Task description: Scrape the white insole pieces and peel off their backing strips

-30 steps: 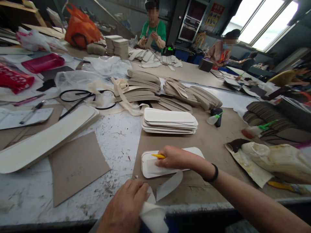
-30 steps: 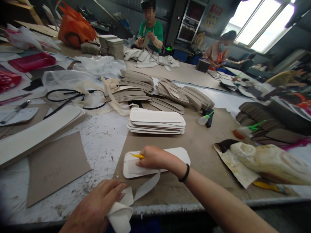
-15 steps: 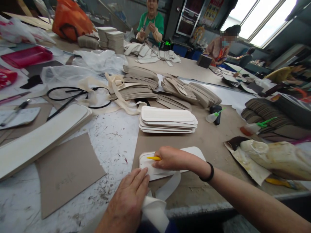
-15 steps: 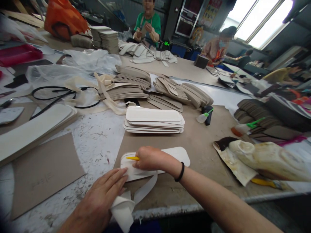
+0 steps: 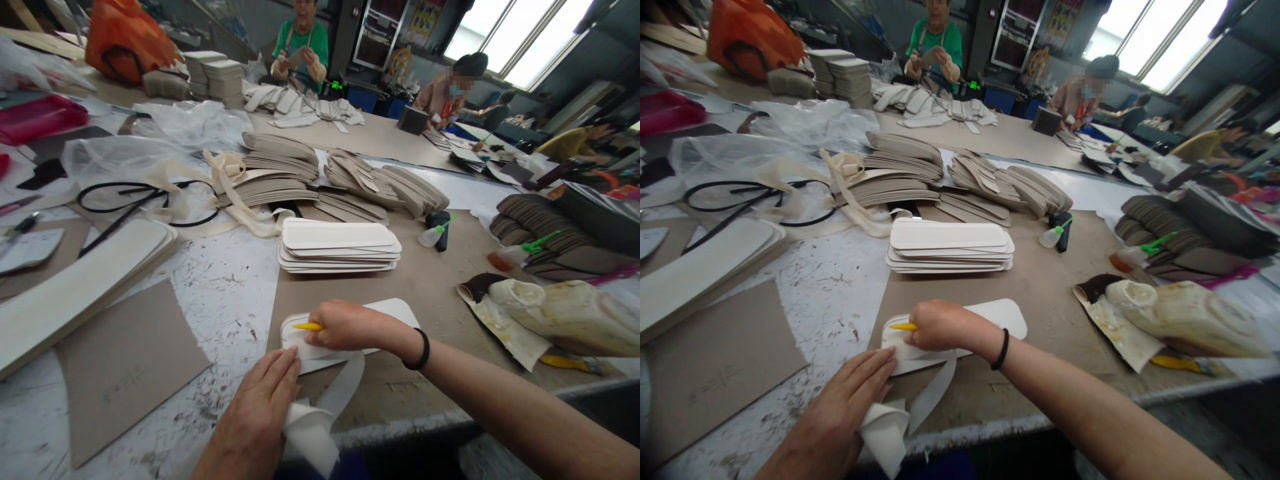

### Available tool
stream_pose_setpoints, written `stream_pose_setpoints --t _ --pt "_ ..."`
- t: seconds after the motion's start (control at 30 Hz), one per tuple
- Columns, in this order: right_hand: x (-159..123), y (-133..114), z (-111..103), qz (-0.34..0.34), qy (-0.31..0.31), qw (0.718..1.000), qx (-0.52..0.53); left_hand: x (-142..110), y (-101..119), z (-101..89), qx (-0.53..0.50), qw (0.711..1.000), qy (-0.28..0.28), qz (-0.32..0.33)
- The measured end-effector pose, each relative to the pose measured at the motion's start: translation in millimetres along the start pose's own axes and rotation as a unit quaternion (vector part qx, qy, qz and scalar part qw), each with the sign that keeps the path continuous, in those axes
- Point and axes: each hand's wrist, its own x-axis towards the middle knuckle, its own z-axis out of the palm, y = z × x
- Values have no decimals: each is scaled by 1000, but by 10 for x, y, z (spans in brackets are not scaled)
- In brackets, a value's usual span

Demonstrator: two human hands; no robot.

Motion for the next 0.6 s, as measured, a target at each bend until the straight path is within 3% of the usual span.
stream_pose_setpoints --t 0.2,0.4,0.6 --pt "15 -20 13 3 -3 1000 -18 26 -9 28 -5 1000 3 -6" --pt "-87 5 -9 16 2 1000 -1 8 -68 58 3 999 -10 36" --pt "-613 503 13 62 31 995 73 21 -172 26 46 994 -6 100"
